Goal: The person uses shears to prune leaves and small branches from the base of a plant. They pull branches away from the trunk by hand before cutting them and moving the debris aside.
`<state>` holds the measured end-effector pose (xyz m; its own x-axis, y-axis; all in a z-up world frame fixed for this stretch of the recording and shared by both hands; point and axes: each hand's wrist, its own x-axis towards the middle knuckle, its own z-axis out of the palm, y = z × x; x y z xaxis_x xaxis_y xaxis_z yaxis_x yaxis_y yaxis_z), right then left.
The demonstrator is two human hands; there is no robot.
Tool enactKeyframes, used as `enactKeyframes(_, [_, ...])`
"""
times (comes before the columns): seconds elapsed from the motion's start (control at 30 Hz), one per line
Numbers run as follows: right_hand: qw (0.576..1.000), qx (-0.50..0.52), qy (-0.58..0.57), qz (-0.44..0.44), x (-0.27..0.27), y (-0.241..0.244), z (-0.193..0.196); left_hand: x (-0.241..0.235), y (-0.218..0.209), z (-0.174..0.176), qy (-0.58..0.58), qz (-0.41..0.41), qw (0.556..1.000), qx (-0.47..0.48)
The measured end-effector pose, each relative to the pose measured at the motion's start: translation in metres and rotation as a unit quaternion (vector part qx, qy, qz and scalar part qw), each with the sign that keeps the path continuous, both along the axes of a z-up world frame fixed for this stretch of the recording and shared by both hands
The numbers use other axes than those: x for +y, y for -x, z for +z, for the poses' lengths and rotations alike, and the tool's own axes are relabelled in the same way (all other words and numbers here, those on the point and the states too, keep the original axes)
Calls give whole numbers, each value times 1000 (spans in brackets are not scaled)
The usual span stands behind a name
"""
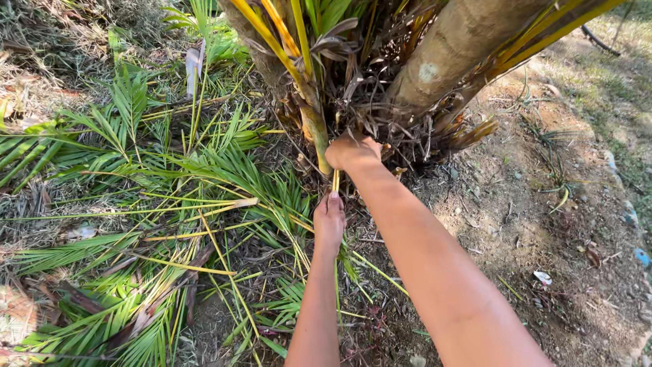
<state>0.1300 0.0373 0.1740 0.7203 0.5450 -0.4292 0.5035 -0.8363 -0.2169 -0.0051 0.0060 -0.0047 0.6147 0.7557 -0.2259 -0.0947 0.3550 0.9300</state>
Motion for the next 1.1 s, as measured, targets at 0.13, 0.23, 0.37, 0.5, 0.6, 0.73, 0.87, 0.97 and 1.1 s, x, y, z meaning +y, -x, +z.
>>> enactKeyframes(0.13, [999,35,10,16,-2,-12,2,6,5,1,3,-13,1000,9])
enactKeyframes(0.23, [1000,9,7,22,-8,-11,5,5,3,6,13,-2,1000,8])
enactKeyframes(0.37, [999,-28,-28,-10,-17,1,8,2,3,10,4,-1,1000,-7])
enactKeyframes(0.5, [999,-10,-29,-29,-22,5,16,3,9,-4,2,-3,1000,0])
enactKeyframes(0.6, [998,29,-30,-37,-40,14,12,-22,48,-37,35,-17,998,51])
enactKeyframes(0.73, [993,110,-52,-5,-51,6,8,-31,68,-41,-83,-86,950,287])
enactKeyframes(0.87, [979,22,-193,58,-85,-8,-21,5,97,-3,-269,13,798,539])
enactKeyframes(0.97, [983,83,-160,39,-122,-8,-30,26,112,25,-283,95,773,560])
enactKeyframes(1.1, [975,147,-165,1,-163,-9,-36,33,104,87,-382,38,744,547])
